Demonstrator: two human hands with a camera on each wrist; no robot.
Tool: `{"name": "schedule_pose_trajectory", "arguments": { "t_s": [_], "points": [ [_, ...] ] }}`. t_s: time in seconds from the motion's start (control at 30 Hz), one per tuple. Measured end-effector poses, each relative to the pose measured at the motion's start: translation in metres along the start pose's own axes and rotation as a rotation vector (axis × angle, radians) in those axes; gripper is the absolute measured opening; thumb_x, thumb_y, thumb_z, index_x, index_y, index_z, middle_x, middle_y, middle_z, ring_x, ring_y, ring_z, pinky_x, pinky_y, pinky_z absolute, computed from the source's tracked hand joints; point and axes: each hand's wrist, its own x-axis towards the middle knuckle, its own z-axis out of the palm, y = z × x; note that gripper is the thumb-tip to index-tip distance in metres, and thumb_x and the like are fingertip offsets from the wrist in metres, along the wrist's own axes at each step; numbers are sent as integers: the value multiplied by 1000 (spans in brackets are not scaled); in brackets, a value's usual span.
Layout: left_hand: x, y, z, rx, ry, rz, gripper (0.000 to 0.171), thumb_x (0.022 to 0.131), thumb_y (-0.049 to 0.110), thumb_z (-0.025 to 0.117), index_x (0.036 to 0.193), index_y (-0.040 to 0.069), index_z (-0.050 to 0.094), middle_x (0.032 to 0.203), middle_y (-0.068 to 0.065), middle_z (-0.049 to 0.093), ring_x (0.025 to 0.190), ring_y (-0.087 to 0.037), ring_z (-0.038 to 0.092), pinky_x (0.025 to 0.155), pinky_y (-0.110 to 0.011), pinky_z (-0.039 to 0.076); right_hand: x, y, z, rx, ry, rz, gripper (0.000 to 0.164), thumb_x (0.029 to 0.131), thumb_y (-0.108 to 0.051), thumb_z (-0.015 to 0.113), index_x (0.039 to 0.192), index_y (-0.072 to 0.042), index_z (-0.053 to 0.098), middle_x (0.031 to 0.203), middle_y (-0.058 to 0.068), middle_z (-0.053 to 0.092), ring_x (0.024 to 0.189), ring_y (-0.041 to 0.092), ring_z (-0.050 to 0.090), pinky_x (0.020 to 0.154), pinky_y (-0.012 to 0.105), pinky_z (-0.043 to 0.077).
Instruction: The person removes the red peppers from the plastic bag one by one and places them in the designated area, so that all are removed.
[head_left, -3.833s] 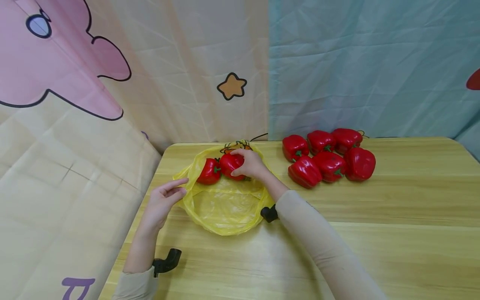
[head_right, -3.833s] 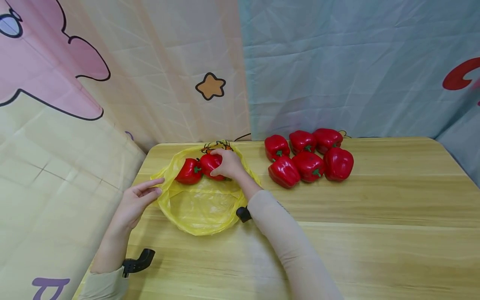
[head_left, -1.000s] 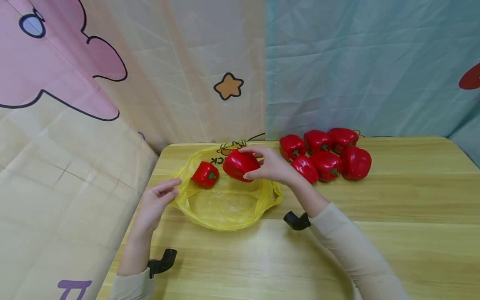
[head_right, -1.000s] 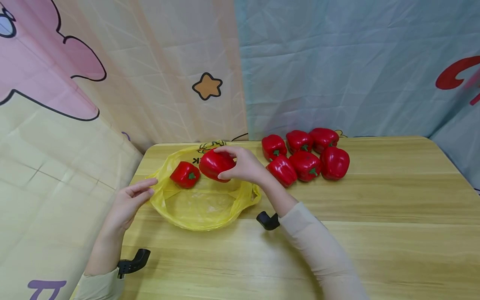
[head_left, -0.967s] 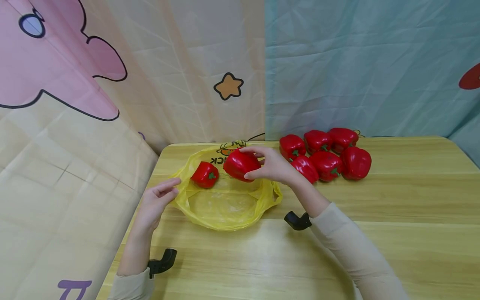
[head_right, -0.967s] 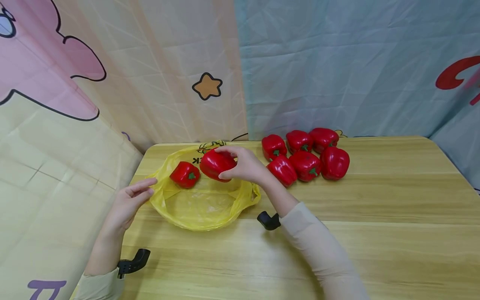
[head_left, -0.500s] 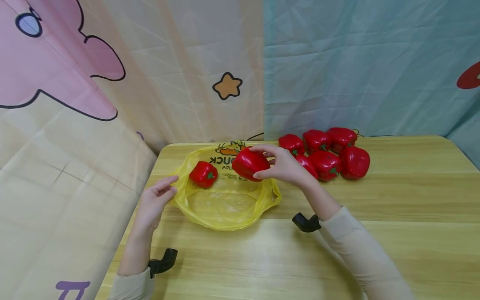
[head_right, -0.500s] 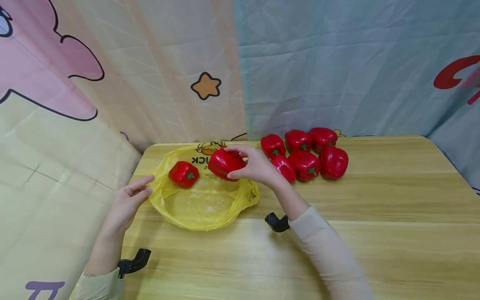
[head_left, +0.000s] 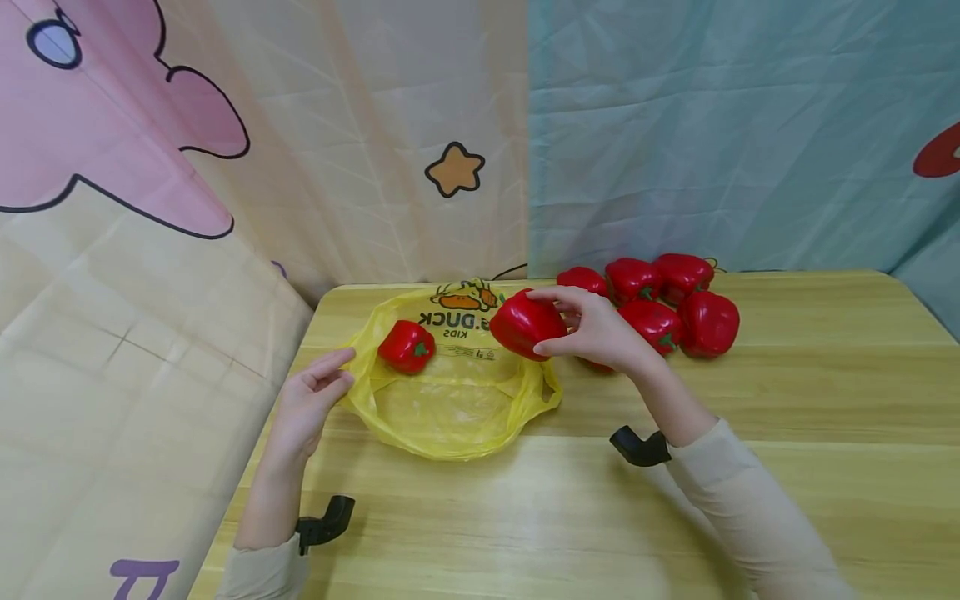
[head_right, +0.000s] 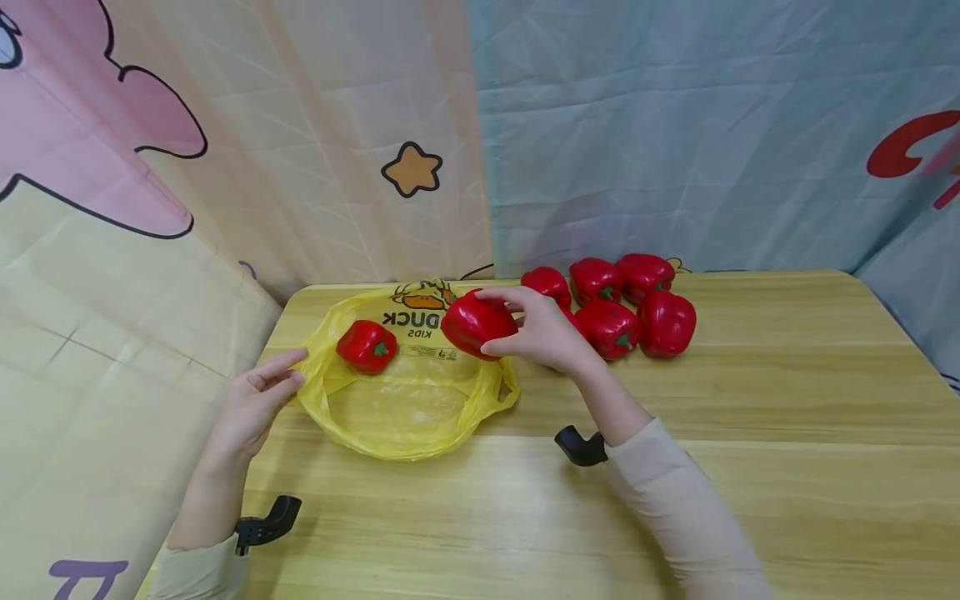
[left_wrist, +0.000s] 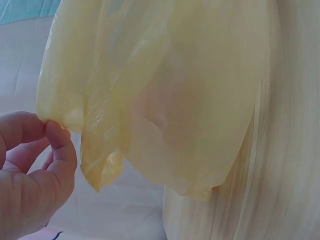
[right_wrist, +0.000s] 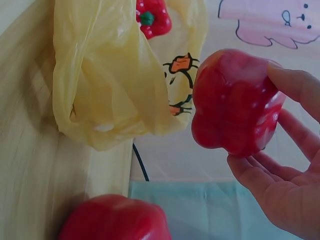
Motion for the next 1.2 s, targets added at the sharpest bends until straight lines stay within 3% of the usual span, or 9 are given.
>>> {"name": "schedule_pose_trajectory", "arguments": {
  "t_s": [0.13, 0.37, 0.7, 1.03, 1.2],
  "points": [
    [0, 1, 1, -4, 6, 4, 41, 92, -3, 52, 131, -13, 44, 132, -16, 41, 89, -6, 52, 74, -12, 47, -6, 2, -6, -36, 14, 24, 64, 72, -19, 81, 130, -15, 54, 129, 6, 49, 116, 28, 46, 91, 46, 47],
    [-1, 2, 1, -36, 1, 8, 42, 91, -4, 53, 131, -14, 43, 121, -1, 46, 87, -5, 51, 73, -11, 47, -17, 5, -16, -48, 36, 48, 65, 72, -20, 81, 130, -16, 53, 130, 6, 48, 115, 28, 47, 87, 45, 49],
    [-1, -1, -1, -66, -12, 24, 44, 91, -3, 55, 131, -15, 42, 121, 1, 46, 87, -5, 51, 73, -12, 47, -35, 8, -29, -95, 52, 75, 67, 71, -21, 82, 131, -16, 52, 130, 7, 49, 117, 30, 45, 84, 45, 51],
    [-1, -5, -2, -90, -33, 46, 42, 90, -9, 52, 130, -15, 42, 118, 15, 54, 87, -5, 51, 74, -12, 48, -52, 15, -40, -106, 80, 78, 65, 73, -20, 80, 132, -13, 51, 130, 9, 50, 116, 31, 46, 85, 45, 50],
    [-1, -5, -3, -90, -42, 54, 43, 91, -7, 53, 131, -15, 40, 113, 13, 57, 85, -4, 51, 72, -12, 48, -61, 16, -47, -117, 96, 77, 65, 75, -21, 79, 132, -14, 51, 131, 9, 49, 117, 31, 46, 85, 44, 50]
  ]
}}
